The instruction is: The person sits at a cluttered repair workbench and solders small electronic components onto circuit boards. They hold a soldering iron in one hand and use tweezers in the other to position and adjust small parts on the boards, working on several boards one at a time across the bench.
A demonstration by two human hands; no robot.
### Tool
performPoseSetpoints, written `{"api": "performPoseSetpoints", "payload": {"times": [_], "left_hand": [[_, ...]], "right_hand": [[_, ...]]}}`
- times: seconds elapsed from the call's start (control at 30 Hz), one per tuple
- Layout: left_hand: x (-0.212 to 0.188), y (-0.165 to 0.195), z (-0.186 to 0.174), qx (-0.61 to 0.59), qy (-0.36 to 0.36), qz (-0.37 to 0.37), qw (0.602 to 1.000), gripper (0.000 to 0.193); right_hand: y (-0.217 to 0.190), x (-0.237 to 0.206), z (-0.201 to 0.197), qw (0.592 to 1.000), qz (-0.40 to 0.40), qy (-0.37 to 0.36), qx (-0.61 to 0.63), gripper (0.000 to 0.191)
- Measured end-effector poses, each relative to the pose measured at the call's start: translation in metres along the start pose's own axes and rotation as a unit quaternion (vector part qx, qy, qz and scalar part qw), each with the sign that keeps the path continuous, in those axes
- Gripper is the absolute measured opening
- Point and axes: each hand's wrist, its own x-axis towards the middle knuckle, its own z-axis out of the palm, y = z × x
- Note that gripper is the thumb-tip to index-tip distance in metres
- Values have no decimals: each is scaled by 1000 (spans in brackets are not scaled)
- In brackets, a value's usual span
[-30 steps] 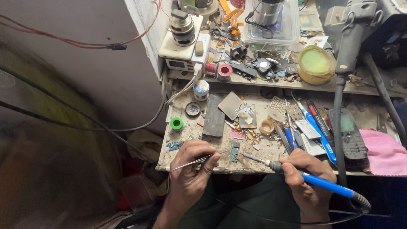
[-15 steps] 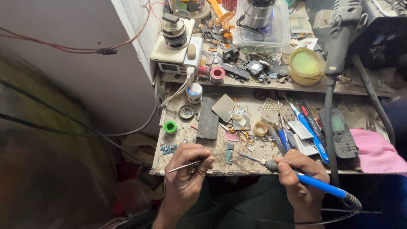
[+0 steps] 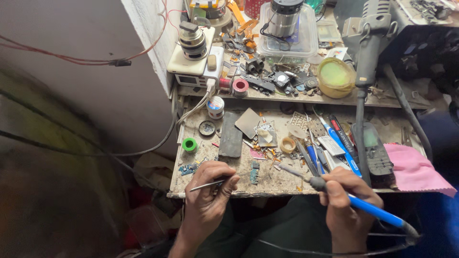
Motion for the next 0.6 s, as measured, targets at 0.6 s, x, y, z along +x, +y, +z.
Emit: {"api": "performPoseSetpoints", "payload": {"times": [0.6], "left_hand": [[3,-11,4,76,32,6,997,20]], "right_hand": [[20,14,-3,996,-49,7,-78,18]]}}
